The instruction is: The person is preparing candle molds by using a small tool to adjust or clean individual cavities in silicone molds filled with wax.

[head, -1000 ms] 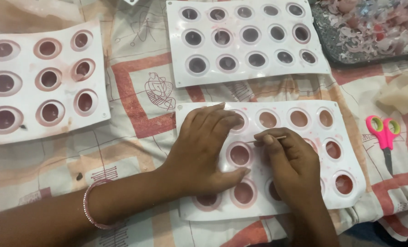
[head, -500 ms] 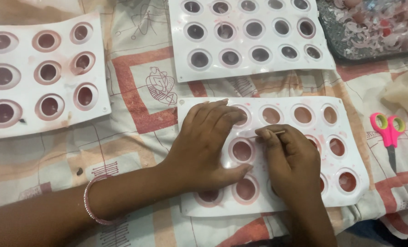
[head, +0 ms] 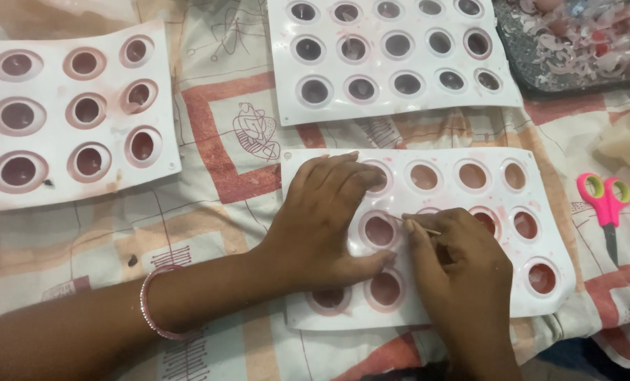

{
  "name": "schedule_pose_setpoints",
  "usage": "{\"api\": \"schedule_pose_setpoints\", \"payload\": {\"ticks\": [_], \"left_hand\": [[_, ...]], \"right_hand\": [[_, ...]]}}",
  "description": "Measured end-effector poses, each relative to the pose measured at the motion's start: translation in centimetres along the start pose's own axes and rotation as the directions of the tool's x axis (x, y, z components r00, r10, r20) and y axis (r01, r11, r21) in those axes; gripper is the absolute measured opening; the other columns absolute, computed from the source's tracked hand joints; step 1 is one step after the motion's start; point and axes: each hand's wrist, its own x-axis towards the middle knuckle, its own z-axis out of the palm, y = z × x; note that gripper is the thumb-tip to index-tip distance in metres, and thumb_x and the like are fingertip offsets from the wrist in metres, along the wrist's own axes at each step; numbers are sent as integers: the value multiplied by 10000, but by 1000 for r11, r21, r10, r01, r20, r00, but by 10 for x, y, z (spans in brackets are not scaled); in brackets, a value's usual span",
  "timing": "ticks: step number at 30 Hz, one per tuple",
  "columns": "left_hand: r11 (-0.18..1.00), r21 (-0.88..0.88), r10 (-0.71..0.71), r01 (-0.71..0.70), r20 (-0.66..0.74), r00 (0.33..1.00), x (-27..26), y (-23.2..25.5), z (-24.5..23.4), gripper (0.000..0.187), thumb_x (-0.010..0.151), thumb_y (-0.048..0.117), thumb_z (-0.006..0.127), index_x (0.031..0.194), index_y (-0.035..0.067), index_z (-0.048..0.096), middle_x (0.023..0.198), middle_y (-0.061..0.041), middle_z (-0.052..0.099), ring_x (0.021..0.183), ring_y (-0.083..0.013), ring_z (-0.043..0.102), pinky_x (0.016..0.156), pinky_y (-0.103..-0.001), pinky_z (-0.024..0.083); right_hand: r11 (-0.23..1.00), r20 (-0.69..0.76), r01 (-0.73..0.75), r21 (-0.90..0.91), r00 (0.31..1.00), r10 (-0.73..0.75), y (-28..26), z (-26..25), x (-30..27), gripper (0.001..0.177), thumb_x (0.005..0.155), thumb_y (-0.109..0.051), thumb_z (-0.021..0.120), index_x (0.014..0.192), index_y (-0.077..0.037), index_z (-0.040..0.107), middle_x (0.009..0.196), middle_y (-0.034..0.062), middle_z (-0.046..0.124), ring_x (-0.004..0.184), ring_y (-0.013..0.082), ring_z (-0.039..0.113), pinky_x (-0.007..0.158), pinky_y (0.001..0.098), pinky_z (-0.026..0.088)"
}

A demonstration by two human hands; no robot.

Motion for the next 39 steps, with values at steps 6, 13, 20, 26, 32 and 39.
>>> {"api": "schedule_pose_setpoints", "payload": {"ticks": [6,13,20,26,32,39], "left_hand": [[1000,7,8,-8,2,1000,1,-1,0,795,776,473,811,1356,34,491,1376,-168,552,1399,-381,461,1203,-533,301],[1000,23,9,-9,0,1000,0,-2,2,794,776,474,810,1355,32,495,1369,-167,558,1408,-387,456,1198,-530,303],[1000,21,17,-17,-14,1000,0,-1,2,796,768,466,822,1345,23,498,1354,-177,553,1393,-387,458,1183,-530,313],[999,36,36,-34,-40,999,-1,-1,3,784,765,448,828,1338,25,500,1344,-182,554,1390,-385,464,1186,-534,318],[999,36,40,-39,-42,998,-1,-1,3,772,771,427,832,1341,25,501,1336,-184,557,1383,-382,476,1179,-529,328],[999,24,24,-23,-31,999,-1,-1,2,791,754,426,835,1346,27,493,1341,-196,546,1384,-389,463,1174,-530,320]], "right_hand": [[984,103,-141,108,986,130,5,-6,-1,182,869,-93,712,1031,-56,786,790,72,733,635,153,688,586,275,515],[1000,16,8,-14,1000,-8,14,5,-2,206,875,-64,707,1064,-56,788,791,93,712,633,155,667,593,286,495],[995,84,-11,101,996,3,15,5,5,155,884,-77,707,1018,-40,775,834,82,753,682,142,727,614,266,535],[989,133,-60,137,990,42,6,5,9,167,874,-78,707,1015,-39,788,824,79,763,681,141,738,603,265,540],[972,156,-42,231,988,6,20,10,13,161,883,-105,717,1011,-43,793,879,72,781,747,128,750,640,252,565],[962,213,-85,258,977,30,22,15,15,137,909,-128,724,961,-11,773,820,68,761,740,107,735,636,251,551]]}}
